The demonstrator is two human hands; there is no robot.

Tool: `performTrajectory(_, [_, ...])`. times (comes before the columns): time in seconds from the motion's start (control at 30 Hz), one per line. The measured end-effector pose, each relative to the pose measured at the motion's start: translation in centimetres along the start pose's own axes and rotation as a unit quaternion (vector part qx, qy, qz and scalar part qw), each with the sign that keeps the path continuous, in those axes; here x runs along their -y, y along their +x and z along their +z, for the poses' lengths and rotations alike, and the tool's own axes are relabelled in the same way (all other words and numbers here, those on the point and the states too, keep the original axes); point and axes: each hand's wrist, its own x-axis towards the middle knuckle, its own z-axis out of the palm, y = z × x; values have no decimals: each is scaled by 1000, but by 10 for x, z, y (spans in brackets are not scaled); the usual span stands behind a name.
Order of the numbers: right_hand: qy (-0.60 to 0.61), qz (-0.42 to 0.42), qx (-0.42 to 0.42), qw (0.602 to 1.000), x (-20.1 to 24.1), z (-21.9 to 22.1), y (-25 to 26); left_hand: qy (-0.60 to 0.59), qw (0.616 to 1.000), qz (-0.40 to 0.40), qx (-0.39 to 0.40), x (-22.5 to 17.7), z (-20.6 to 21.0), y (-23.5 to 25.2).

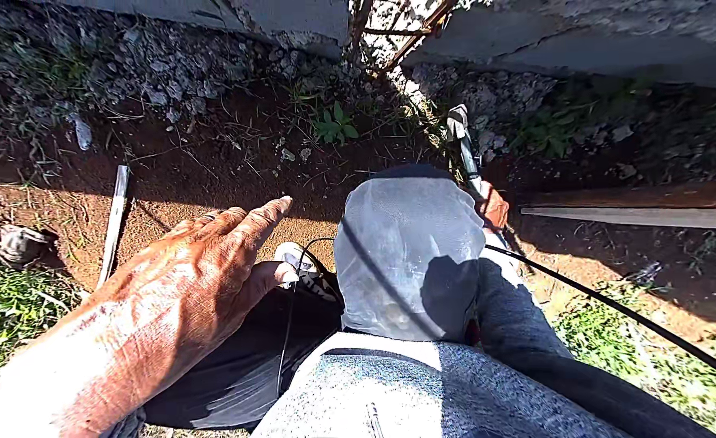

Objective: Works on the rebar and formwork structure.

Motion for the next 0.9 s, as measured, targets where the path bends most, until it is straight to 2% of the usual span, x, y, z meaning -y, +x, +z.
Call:
performTrajectory(0.17, [-52,-46,36,997,-14,1,-23,7,1000,9,10,-7,1,4])
performTrajectory(0.3, [-113,-26,15,993,-106,74,-2,12,1000,17,10,-10,3,1])
performTrajectory(0.37, [-101,-38,45,993,-121,78,-3,12,1000,25,-3,-9,5,0])
performTrajectory(0.4, [-108,-55,61,991,-112,65,-11,14,1000,26,-6,-10,5,0])
performTrajectory(0.43, [-119,-82,38,989,-98,55,-18,12,1000,21,-4,-10,5,0])
performTrajectory(0.47, [-111,-121,-32,986,-81,50,-21,10,1000,18,1,-11,4,2])
performTrajectory(0.53, [-80,-82,129,985,7,-19,-31,6,1000,22,12,-13,3,4])
performTrajectory(0.6, [-51,-132,122,982,72,-35,-11,14,999,29,14,-16,0,8])
performTrajectory(0.63, [-27,-212,28,976,83,-8,12,14,999,32,13,-17,0,10])
performTrajectory(0.67, [-4,-278,-16,960,100,13,37,17,999,29,17,-19,0,11])
performTrajectory(0.73, [-4,-367,-2,930,149,43,82,18,999,20,26,-22,0,11])
performTrajectory(0.8, [-32,-405,39,913,193,73,123,17,999,13,30,-23,0,10])
performTrajectory(0.9, [-77,-365,99,923,231,102,163,14,1000,5,26,-17,0,3])
